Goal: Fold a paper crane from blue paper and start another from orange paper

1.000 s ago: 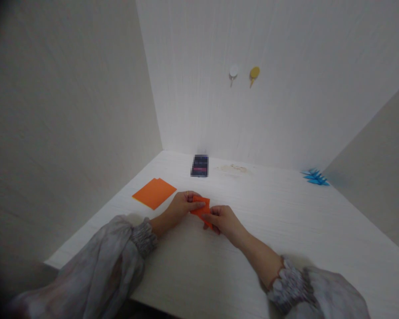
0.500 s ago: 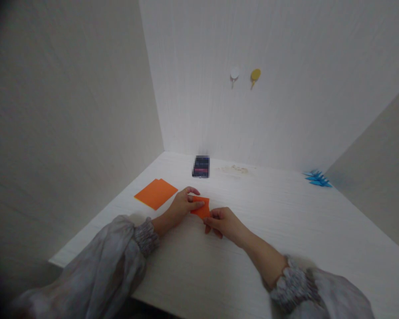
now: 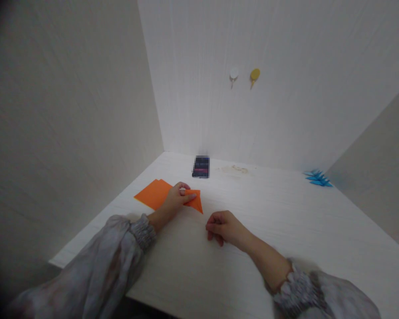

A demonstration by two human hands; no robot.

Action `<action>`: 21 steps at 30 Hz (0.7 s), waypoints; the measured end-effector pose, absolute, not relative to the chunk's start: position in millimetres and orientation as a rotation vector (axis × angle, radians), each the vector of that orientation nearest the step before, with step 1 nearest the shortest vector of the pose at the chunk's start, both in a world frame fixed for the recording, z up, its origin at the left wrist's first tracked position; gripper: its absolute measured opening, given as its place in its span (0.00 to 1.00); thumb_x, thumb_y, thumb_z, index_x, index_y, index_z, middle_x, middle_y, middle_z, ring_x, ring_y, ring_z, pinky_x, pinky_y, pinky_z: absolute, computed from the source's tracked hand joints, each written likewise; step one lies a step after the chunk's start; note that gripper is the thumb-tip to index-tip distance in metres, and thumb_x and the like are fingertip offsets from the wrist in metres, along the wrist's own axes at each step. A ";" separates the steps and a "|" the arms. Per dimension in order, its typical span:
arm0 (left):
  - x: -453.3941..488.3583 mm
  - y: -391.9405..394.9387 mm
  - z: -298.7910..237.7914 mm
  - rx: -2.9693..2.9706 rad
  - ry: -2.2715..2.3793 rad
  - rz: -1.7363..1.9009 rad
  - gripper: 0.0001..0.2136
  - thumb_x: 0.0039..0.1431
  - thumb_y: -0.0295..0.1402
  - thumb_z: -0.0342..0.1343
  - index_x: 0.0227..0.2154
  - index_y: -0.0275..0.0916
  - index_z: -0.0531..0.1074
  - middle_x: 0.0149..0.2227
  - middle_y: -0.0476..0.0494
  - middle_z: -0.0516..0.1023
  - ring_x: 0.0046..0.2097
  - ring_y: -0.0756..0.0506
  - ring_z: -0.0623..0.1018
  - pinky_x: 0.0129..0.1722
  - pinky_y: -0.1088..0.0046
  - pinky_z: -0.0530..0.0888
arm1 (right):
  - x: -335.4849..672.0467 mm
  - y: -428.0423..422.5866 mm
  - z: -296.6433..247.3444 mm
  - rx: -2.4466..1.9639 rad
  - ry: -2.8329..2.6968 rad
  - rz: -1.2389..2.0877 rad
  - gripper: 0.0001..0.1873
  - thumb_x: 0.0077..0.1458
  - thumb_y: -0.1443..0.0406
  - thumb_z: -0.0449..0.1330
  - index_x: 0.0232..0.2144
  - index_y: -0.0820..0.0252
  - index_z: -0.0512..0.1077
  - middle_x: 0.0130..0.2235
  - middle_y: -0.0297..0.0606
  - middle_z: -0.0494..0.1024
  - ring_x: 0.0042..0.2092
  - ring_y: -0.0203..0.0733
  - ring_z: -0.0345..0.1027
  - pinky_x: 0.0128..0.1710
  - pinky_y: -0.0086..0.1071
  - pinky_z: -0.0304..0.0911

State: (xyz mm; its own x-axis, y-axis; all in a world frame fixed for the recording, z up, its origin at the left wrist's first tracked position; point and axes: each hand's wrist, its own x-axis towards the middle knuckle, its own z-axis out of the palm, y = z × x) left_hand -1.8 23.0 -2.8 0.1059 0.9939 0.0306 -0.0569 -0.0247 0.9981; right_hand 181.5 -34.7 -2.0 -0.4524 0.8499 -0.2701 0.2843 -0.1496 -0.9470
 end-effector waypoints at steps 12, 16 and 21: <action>5.5 10.5 5.4 1.301 1.020 1.078 0.15 0.39 0.30 0.61 0.28 0.36 0.61 0.18 0.55 0.69 0.20 0.54 0.70 0.18 0.82 0.64 | 172.2 -31.8 -0.2 -1.297 -1.597 1.556 0.15 0.45 0.56 0.56 0.20 0.63 0.64 0.19 0.31 0.71 0.12 0.24 0.50 0.11 0.22 0.40; 6.2 9.9 6.4 1.237 1.046 1.063 0.15 0.39 0.29 0.61 0.29 0.36 0.61 0.19 0.54 0.70 0.20 0.53 0.70 0.19 0.81 0.65 | 173.7 -32.3 2.9 -1.253 -1.645 1.573 0.15 0.46 0.56 0.55 0.19 0.63 0.64 0.15 0.29 0.67 0.12 0.24 0.48 0.12 0.23 0.39; 7.1 10.0 3.9 1.147 1.009 1.063 0.17 0.38 0.30 0.62 0.30 0.36 0.61 0.18 0.54 0.69 0.20 0.53 0.70 0.19 0.80 0.65 | 175.7 -32.3 2.9 -1.246 -1.690 1.581 0.15 0.46 0.56 0.55 0.19 0.63 0.65 0.12 0.26 0.62 0.12 0.25 0.47 0.12 0.24 0.40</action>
